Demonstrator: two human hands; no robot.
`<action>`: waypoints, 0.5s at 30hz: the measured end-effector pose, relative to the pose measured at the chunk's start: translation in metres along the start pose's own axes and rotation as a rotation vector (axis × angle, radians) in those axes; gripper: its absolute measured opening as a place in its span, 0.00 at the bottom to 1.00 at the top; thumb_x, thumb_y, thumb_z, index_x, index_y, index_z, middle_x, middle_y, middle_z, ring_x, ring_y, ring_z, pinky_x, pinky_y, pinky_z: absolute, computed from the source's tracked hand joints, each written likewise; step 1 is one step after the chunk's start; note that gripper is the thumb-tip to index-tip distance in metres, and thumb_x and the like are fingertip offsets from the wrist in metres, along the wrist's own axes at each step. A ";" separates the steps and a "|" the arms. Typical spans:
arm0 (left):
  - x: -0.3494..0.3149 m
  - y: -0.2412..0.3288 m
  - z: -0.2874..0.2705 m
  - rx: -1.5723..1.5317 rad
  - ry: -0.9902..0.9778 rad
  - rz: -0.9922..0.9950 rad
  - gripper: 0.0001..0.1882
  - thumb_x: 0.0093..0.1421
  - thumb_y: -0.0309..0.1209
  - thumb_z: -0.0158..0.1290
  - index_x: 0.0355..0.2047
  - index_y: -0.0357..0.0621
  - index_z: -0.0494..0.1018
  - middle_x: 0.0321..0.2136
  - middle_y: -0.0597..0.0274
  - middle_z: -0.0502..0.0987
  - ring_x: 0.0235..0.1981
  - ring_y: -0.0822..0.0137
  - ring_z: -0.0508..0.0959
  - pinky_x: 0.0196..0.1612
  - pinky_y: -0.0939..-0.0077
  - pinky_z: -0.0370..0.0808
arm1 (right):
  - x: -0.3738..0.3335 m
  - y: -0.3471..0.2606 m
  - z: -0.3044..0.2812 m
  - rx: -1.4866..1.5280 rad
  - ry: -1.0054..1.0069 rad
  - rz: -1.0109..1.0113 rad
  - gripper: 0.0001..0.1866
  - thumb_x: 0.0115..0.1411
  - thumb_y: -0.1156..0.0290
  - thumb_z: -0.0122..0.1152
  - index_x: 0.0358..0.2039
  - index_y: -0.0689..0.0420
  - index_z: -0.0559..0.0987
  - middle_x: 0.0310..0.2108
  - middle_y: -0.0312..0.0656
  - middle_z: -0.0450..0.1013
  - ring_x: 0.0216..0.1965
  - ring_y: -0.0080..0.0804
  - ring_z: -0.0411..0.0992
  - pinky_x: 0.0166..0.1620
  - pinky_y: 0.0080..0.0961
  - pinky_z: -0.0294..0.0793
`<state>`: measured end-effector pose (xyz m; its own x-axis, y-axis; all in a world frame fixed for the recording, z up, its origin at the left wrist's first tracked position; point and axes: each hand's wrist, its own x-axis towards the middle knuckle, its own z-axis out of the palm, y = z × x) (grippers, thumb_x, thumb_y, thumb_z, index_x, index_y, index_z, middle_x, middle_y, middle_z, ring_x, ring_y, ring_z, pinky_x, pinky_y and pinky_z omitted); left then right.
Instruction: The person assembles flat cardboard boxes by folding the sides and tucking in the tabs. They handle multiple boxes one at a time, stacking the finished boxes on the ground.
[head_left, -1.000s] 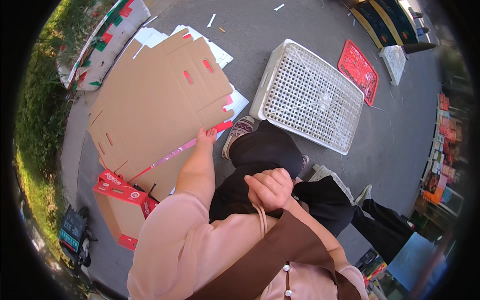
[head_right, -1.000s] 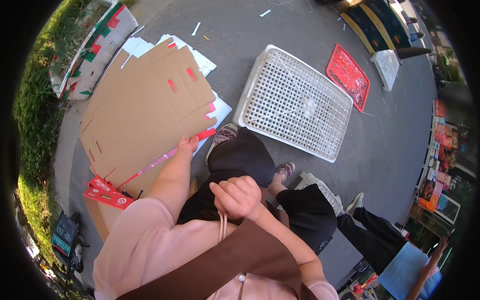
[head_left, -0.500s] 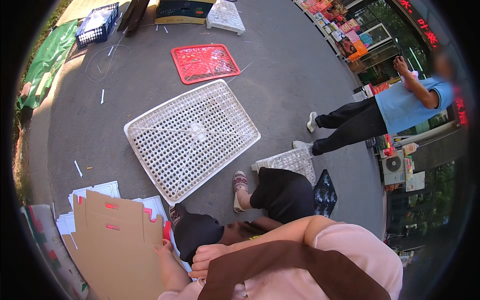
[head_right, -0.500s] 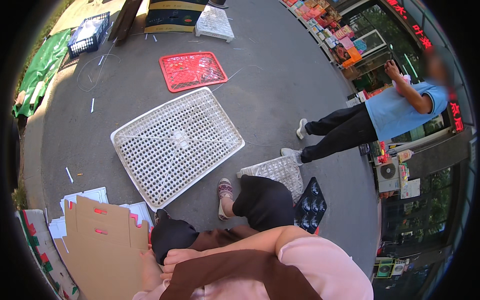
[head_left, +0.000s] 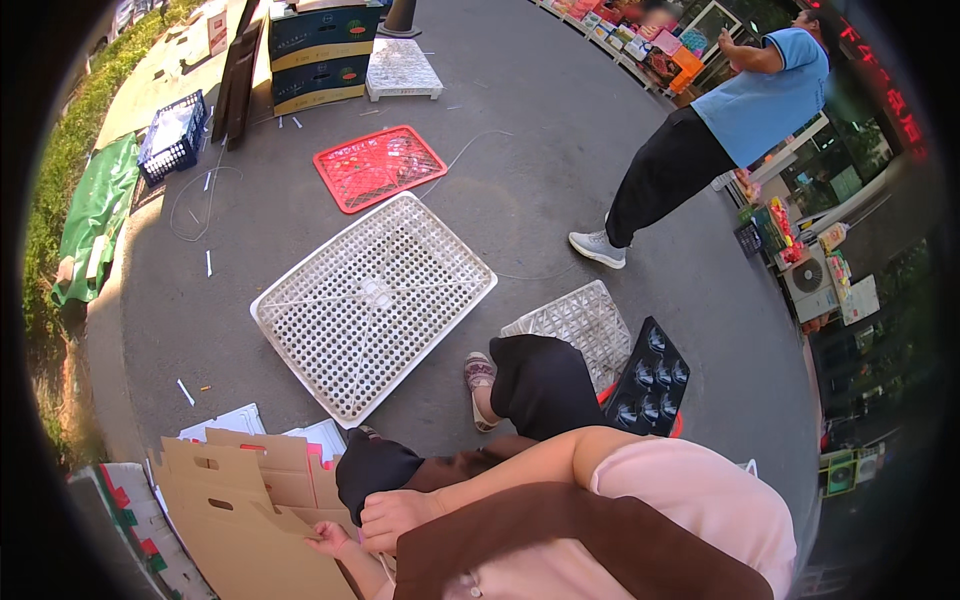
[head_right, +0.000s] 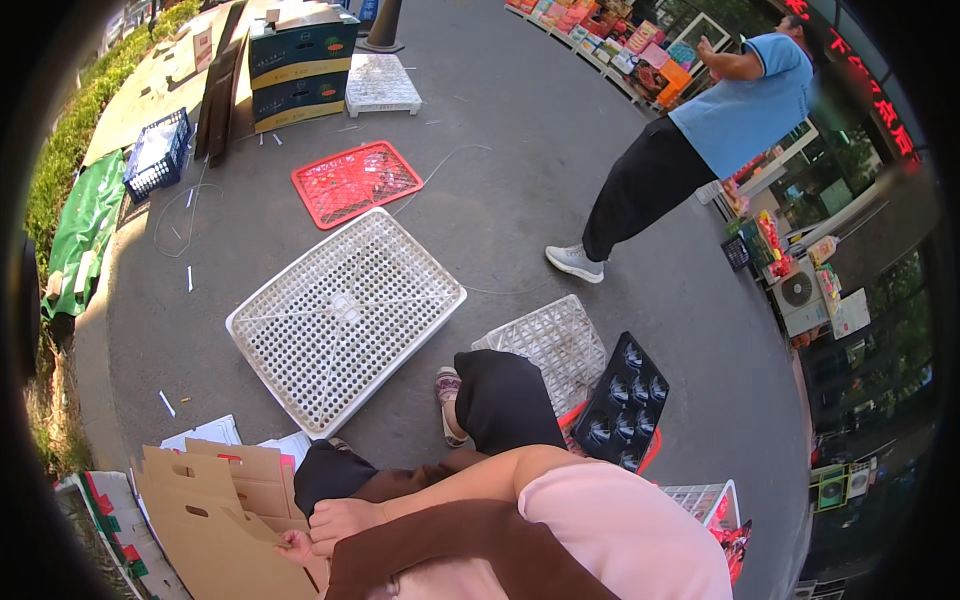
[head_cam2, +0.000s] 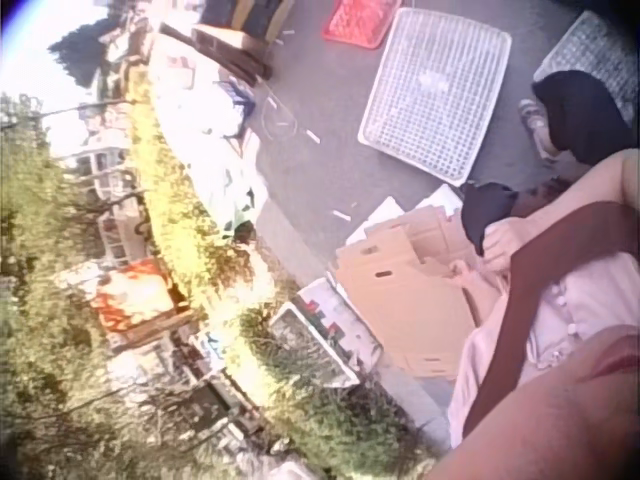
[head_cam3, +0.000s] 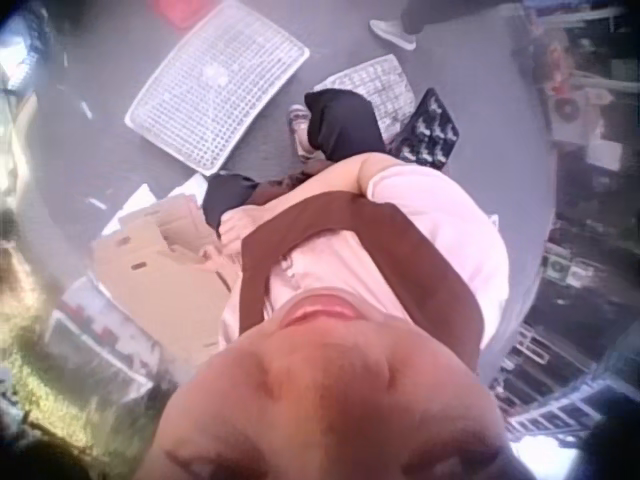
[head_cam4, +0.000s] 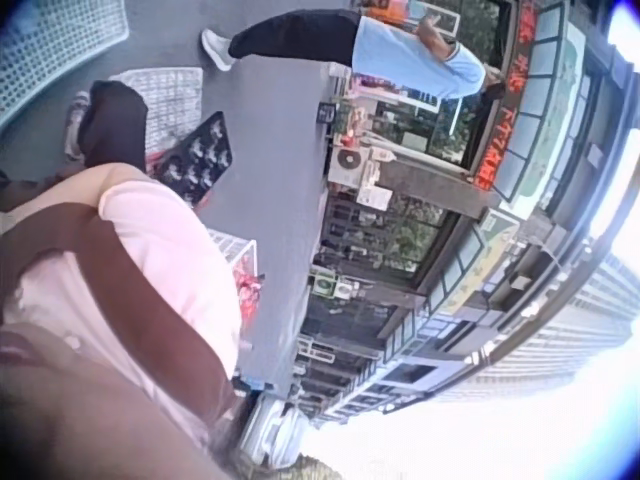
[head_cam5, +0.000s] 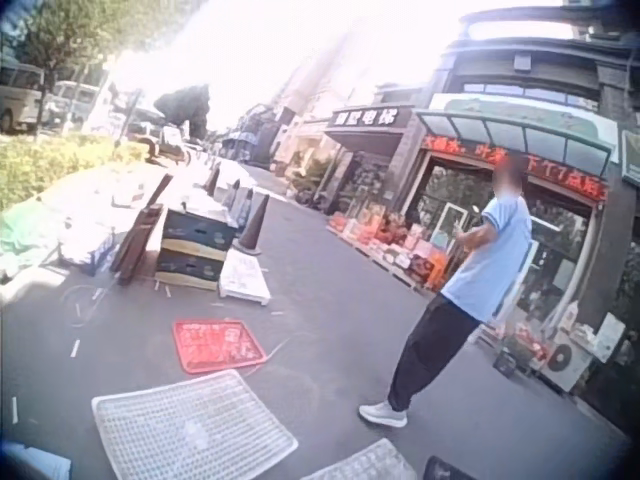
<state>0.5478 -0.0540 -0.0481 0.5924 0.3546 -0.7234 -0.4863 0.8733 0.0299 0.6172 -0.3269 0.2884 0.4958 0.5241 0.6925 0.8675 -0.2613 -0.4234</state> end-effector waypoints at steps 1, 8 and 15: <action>0.006 0.011 0.018 0.000 -0.006 -0.001 0.16 0.59 0.35 0.56 0.45 0.41 0.70 0.29 0.64 0.73 0.24 0.70 0.70 0.28 0.79 0.71 | -0.004 -0.002 0.000 -0.003 -0.005 0.007 0.08 0.47 0.66 0.59 0.25 0.55 0.72 0.21 0.35 0.60 0.25 0.32 0.63 0.28 0.29 0.60; -0.006 0.067 0.166 0.150 -0.446 0.199 0.15 0.58 0.24 0.55 0.46 0.36 0.70 0.32 0.62 0.75 0.28 0.70 0.74 0.32 0.81 0.75 | -0.001 -0.018 -0.011 0.067 -0.060 0.037 0.09 0.44 0.69 0.61 0.28 0.54 0.74 0.24 0.37 0.65 0.30 0.36 0.65 0.33 0.32 0.62; -0.218 -0.021 0.268 0.354 -0.812 -0.046 0.13 0.64 0.26 0.50 0.48 0.35 0.70 0.38 0.56 0.77 0.34 0.70 0.76 0.32 0.83 0.76 | -0.025 -0.023 -0.035 0.044 0.028 0.138 0.08 0.46 0.74 0.60 0.30 0.54 0.74 0.31 0.38 0.68 0.36 0.39 0.67 0.39 0.34 0.66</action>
<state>0.6011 -0.0600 0.2934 0.9448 0.3271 -0.0206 -0.3035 0.8969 0.3216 0.5864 -0.3621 0.3015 0.6115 0.4631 0.6416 0.7888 -0.2932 -0.5402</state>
